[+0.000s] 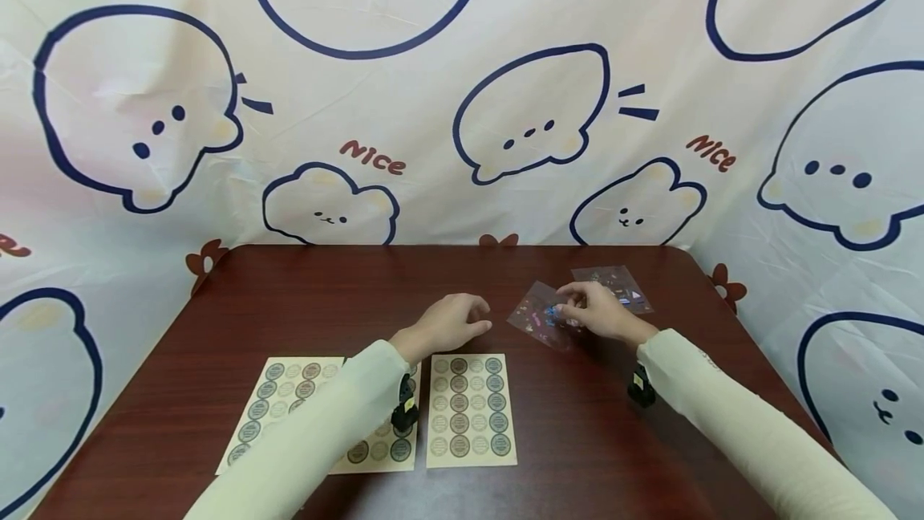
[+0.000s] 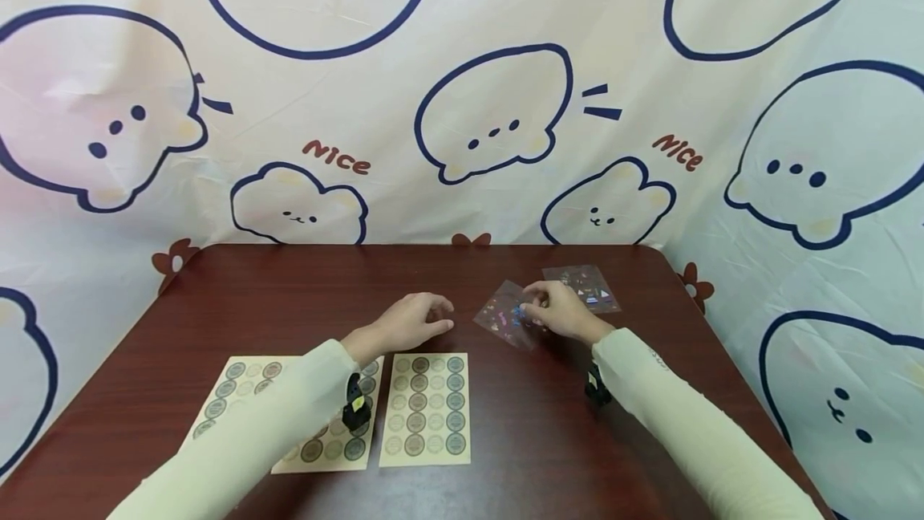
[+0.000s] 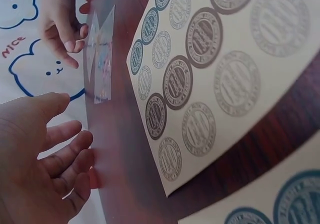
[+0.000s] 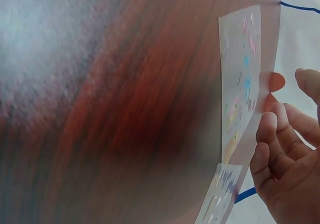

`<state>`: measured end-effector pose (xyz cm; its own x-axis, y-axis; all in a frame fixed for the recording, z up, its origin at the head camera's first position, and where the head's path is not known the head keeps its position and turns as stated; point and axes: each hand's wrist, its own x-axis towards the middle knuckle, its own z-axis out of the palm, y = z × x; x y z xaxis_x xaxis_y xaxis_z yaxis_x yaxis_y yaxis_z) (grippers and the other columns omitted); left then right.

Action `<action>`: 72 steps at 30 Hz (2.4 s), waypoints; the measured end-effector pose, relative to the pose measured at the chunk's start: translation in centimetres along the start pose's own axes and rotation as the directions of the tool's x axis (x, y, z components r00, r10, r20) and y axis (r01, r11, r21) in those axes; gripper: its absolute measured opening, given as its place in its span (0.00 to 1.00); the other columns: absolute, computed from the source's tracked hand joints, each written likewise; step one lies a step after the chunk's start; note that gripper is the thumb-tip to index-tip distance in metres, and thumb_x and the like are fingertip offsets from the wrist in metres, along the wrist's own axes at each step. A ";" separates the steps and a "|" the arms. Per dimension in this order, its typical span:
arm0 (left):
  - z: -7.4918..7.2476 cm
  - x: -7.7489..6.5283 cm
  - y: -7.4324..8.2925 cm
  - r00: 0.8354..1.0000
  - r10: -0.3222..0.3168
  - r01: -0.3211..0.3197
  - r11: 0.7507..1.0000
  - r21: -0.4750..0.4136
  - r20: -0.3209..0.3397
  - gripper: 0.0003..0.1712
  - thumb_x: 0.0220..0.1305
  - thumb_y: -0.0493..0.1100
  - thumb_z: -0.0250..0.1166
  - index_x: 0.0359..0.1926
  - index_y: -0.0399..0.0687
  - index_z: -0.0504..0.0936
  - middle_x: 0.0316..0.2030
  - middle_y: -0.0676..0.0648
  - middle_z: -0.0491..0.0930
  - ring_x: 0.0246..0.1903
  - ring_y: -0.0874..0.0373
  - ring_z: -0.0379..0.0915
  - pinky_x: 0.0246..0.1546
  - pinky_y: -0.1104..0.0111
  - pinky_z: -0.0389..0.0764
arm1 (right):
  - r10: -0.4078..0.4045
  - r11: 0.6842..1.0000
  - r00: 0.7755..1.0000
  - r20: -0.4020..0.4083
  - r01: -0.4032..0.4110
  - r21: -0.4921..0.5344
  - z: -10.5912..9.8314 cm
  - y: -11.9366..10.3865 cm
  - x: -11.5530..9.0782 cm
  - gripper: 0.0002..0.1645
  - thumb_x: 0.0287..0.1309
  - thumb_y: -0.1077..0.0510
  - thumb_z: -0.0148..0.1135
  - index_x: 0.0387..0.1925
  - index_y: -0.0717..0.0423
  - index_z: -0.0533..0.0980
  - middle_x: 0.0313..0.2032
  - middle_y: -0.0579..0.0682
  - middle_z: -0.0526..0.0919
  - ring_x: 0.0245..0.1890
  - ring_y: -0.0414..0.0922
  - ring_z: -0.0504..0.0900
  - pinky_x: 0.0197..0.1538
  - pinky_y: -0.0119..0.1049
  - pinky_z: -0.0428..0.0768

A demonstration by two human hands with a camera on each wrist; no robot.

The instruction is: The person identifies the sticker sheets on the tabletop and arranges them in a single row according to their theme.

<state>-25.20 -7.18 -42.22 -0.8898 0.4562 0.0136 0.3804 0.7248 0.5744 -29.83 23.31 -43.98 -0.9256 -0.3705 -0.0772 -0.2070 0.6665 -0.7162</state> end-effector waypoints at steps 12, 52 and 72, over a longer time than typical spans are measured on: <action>1.2 1.4 0.7 0.999 -0.003 -0.003 0.990 0.142 0.043 0.21 0.73 0.49 0.62 0.61 0.45 0.80 0.52 0.44 0.83 0.52 0.51 0.79 0.53 0.57 0.80 | 0.005 0.987 1.000 -0.002 -0.005 -0.159 -0.7 1.1 1.3 0.25 0.68 0.56 0.64 0.60 0.65 0.76 0.39 0.54 0.82 0.36 0.45 0.76 0.38 0.37 0.76; 3.7 3.7 0.1 0.994 -0.106 0.097 0.973 0.210 0.033 0.37 0.71 0.57 0.63 0.74 0.50 0.67 0.64 0.42 0.69 0.63 0.46 0.66 0.65 0.54 0.72 | 0.070 0.910 0.996 -0.055 -0.086 -0.406 1.4 -0.4 2.7 0.22 0.57 0.44 0.73 0.42 0.56 0.81 0.40 0.52 0.85 0.35 0.44 0.81 0.43 0.46 0.81; 3.0 4.7 -2.4 0.990 -0.129 0.131 0.991 -0.040 0.059 0.49 0.61 0.50 0.74 0.77 0.45 0.60 0.69 0.38 0.64 0.68 0.43 0.60 0.70 0.52 0.67 | -0.047 0.968 0.990 0.129 0.077 -0.237 1.2 1.2 3.3 0.43 0.60 0.54 0.73 0.72 0.61 0.67 0.49 0.61 0.73 0.44 0.50 0.69 0.52 0.46 0.72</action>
<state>-29.52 -5.27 -46.01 -0.9149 0.3887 -0.1092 0.2497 0.7572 0.6036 -32.71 22.15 -45.97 -0.8660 -0.4822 -0.1321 -0.3473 0.7702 -0.5349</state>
